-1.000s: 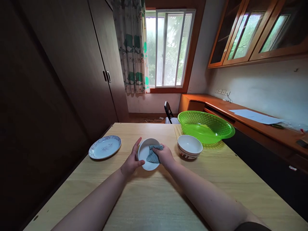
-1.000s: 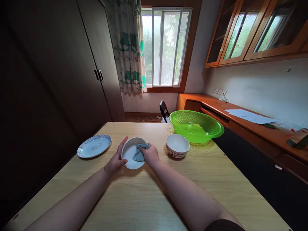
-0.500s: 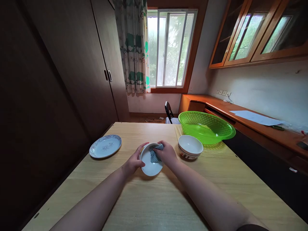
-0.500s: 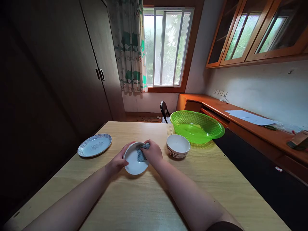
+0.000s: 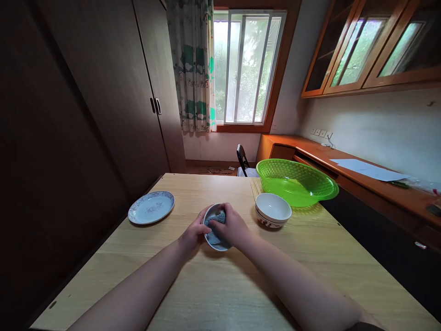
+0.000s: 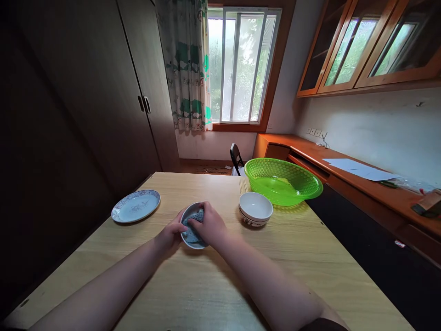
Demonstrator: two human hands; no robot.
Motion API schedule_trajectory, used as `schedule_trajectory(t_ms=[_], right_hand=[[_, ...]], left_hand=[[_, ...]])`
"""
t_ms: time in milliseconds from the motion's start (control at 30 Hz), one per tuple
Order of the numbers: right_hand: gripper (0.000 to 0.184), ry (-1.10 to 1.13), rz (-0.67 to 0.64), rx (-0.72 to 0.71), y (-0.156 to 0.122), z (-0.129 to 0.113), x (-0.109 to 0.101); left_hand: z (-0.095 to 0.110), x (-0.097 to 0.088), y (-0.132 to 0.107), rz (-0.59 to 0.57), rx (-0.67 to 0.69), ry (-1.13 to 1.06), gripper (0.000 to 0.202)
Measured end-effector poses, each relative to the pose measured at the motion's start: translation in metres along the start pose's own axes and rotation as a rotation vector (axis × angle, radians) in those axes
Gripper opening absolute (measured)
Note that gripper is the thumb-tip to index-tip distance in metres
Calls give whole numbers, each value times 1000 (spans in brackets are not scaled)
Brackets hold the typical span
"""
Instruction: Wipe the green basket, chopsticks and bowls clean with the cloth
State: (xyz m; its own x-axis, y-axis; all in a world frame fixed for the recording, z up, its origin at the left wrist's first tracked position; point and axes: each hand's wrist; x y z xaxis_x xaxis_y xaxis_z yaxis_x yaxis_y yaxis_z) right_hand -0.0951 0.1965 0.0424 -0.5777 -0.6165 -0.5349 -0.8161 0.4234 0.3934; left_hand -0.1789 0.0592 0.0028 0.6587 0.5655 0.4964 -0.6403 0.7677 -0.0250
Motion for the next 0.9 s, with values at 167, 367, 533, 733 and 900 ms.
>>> schedule_trajectory(t_ms=[167,367,533,733,900], right_hand=[[40,-274,121,-330,-2,-8,-9],[20,-542,-208,-255,-3,-15,-12],[36,-507,-244,-272,-5,-13,-6],[43,-394,-296,-360,-2,-2,-3],[37,-261,-317,-372,0,3,0]], left_hand=[[7,7,-3,112,-1,-52,64],[9,4,0,198,23,-109,61],[7,4,-1,139,10,-84,67],[4,5,-2,116,-14,-74,73],[2,5,0,124,-11,-79,76]])
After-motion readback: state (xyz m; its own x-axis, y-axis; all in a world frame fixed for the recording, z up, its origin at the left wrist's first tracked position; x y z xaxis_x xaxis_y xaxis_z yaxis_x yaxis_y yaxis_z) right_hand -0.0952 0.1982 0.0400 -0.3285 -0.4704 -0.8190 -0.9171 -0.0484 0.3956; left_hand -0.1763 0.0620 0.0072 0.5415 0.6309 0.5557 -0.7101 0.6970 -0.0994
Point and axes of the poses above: each hand's wrist, its own y-axis towards the middle knuckle, its own x-axis out of the palm, z = x × y, and after that the axes turned 8 degrees about z, right-handed
